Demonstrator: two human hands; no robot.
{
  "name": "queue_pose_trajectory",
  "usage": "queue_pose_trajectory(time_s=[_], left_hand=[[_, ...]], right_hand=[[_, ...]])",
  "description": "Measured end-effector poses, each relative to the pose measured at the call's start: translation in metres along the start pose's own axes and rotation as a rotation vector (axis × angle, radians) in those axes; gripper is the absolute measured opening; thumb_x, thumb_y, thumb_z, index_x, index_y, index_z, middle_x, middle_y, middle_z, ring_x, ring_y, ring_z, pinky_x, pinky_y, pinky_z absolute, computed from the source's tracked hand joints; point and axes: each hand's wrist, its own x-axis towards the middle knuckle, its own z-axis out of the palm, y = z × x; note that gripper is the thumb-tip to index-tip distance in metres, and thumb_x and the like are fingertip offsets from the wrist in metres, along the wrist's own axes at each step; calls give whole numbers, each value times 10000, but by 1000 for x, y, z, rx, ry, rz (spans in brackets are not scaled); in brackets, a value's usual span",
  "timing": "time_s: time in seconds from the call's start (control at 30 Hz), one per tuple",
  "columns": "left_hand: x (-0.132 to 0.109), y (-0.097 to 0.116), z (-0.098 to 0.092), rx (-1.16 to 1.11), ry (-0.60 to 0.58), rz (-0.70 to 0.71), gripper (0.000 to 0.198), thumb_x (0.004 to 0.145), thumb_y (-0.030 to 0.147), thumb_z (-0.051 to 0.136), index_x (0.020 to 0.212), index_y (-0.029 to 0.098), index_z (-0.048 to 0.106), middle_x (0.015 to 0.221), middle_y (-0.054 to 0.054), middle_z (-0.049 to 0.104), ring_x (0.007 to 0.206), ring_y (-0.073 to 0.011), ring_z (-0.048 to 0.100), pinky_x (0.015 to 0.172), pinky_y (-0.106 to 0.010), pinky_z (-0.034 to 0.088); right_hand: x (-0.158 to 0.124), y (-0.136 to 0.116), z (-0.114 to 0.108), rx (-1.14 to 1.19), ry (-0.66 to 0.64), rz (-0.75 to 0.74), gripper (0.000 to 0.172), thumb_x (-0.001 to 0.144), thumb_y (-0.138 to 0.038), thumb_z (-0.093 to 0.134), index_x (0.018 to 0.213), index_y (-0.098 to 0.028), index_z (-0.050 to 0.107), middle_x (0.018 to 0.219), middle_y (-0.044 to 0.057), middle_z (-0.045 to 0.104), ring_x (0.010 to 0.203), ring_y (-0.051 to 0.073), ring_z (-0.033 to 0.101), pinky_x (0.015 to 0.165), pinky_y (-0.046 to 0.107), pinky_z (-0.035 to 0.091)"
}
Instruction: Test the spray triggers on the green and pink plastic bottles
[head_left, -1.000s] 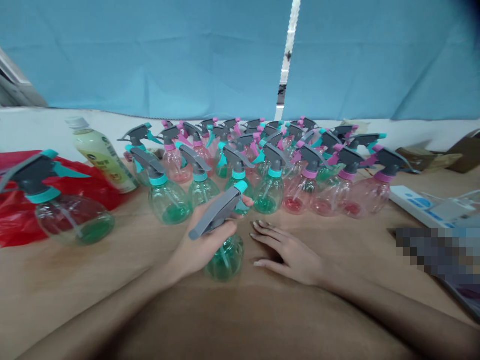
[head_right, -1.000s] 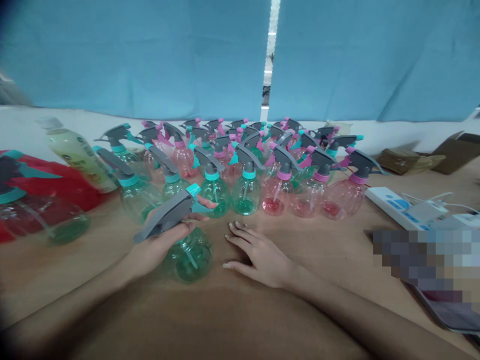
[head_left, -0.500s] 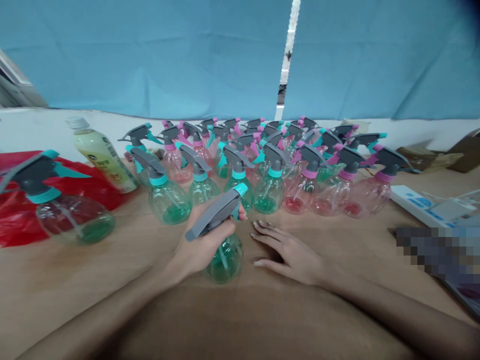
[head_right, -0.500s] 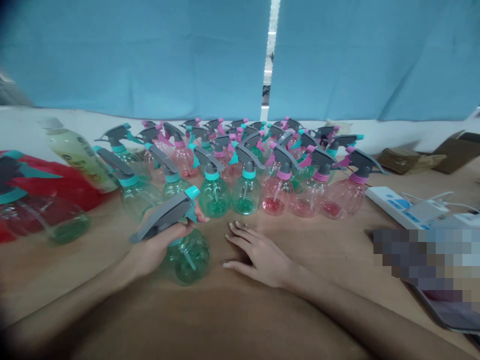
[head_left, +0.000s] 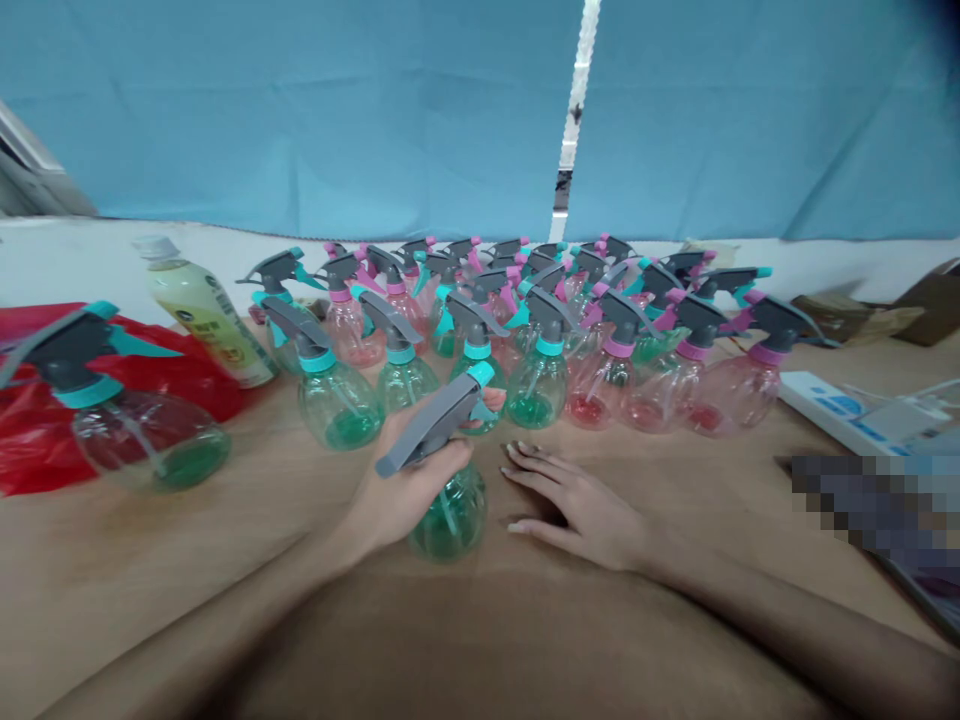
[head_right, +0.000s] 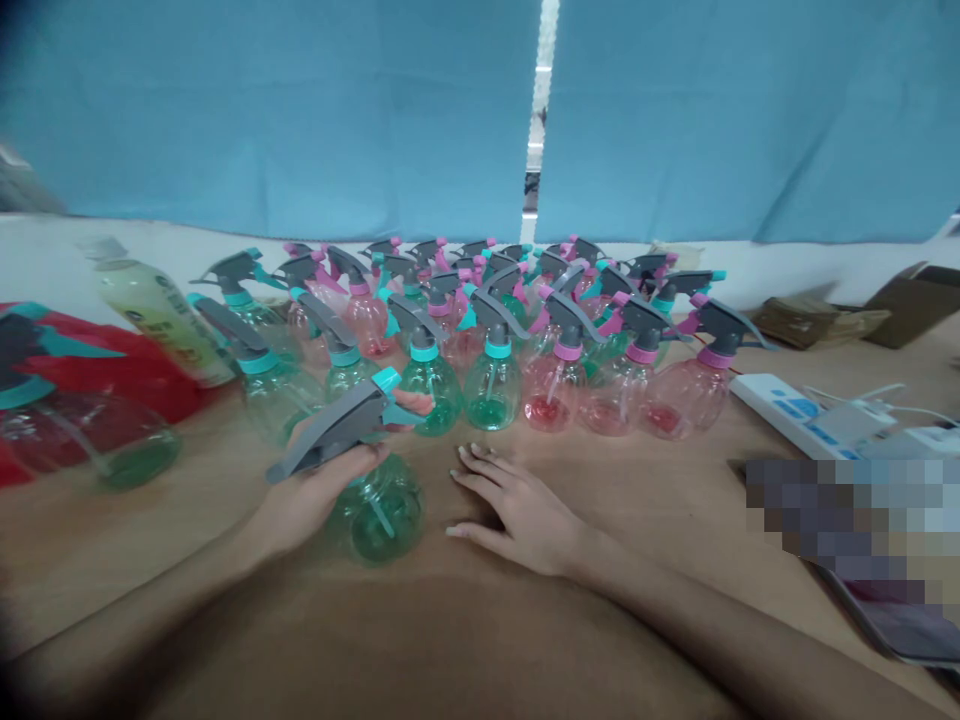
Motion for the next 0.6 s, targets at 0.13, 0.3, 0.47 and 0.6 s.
queue_pose_trajectory(time_s=[0.13, 0.3, 0.47, 0.6], left_hand=[[0, -1, 2, -94, 1, 26, 356, 773, 251, 549, 1109, 256, 667, 970, -17, 716, 869, -225, 662, 828, -335, 506], [1, -1, 2, -104, 15, 27, 317, 781, 259, 566, 1080, 276, 671, 1006, -8, 714, 960, -228, 653, 895, -349, 485], [0, 0, 2, -120, 6, 45, 319, 787, 238, 566, 1083, 293, 674, 1091, -4, 697, 934, -216, 658, 860, -340, 501], [1, -1, 2, -105, 12, 35, 334, 795, 248, 562, 1110, 287, 664, 1095, -6, 698, 940, -222, 654, 867, -351, 501]], right_hand=[[0, 1, 1, 4, 2, -8, 641, 888, -568, 480, 1397, -181, 446, 1497, 107, 384, 1409, 257, 310, 1152, 487, 285], [-1, 1, 2, 14, 20, -10, 627, 889, -559, 486, 1397, -193, 447, 1498, 101, 384, 1405, 259, 318, 1149, 490, 292], [0, 1, 1, -6, -4, -3, 643, 891, -571, 473, 1397, -176, 445, 1498, 103, 385, 1411, 251, 305, 1155, 480, 282], [0, 2, 1, -8, -4, -2, 647, 889, -571, 476, 1401, -178, 439, 1500, 103, 383, 1412, 253, 304, 1157, 480, 280]])
